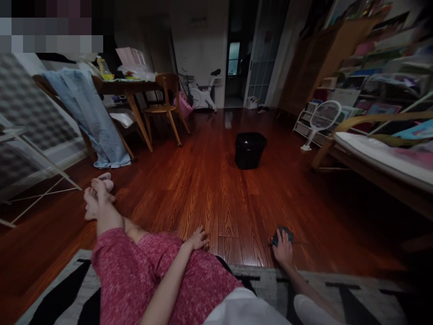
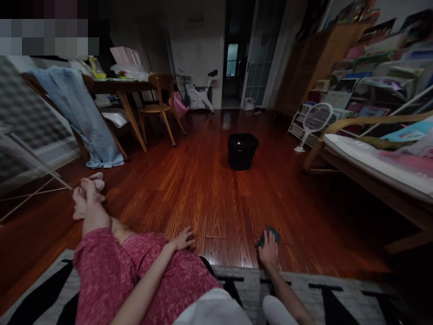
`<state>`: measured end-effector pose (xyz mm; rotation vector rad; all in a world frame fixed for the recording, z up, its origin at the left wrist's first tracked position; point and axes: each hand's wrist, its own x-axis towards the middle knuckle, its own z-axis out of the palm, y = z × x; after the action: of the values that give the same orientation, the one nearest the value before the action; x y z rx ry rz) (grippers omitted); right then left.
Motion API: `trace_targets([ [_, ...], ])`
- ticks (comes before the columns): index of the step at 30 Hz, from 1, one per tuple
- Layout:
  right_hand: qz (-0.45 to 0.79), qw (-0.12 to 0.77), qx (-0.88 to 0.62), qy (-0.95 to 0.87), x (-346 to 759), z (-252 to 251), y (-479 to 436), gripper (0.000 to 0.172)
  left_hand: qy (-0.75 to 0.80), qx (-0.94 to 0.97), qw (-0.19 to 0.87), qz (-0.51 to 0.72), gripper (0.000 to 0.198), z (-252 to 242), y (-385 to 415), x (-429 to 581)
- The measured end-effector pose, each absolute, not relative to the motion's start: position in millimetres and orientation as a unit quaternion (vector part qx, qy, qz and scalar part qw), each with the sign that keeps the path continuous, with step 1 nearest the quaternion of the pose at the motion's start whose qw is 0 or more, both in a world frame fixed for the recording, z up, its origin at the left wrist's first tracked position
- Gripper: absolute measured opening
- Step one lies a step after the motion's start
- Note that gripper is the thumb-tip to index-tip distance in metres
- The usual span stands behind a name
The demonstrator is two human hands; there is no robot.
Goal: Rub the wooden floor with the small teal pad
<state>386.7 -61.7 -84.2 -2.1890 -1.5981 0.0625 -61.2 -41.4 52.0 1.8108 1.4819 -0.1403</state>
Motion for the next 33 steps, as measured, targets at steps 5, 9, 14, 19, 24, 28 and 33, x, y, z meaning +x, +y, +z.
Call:
trace_targets([
  [5, 0.005, 0.230, -0.816, -0.530, 338.9, -90.3, -79.2, 0.082, 0.582, 0.711, 0.391, -0.056, 0.087, 54.3, -42.9, -62.4],
  [9, 0.039, 0.205, -0.741, -0.638, 273.7, -87.5, -78.4, 0.083, 0.582, 0.710, 0.393, -0.053, 0.085, 53.1, -42.8, -64.1],
  [14, 0.110, 0.146, -0.587, -0.789, 191.6, -75.3, -77.0, 0.085, 0.585, 0.711, 0.388, -0.054, 0.084, 48.3, -40.7, -63.8],
  [19, 0.202, 0.115, -0.449, -0.862, 166.1, -53.6, -67.4, 0.075, 0.585, 0.711, 0.386, -0.061, 0.079, 50.3, -42.2, -63.0],
  [24, 0.190, 0.133, -0.466, -0.854, 230.0, -49.2, -52.3, 0.071, 0.588, 0.706, 0.389, -0.067, 0.077, 56.8, -44.4, -63.0],
  [28, 0.116, 0.182, -0.580, -0.786, 317.4, -64.0, -46.6, 0.068, 0.585, 0.707, 0.392, -0.067, 0.080, 56.6, -44.0, -62.7],
  [33, 0.037, 0.222, -0.755, -0.615, 415.9, -79.8, -51.1, 0.069, 0.591, 0.703, 0.388, -0.070, 0.083, 51.7, -43.1, -62.6],
])
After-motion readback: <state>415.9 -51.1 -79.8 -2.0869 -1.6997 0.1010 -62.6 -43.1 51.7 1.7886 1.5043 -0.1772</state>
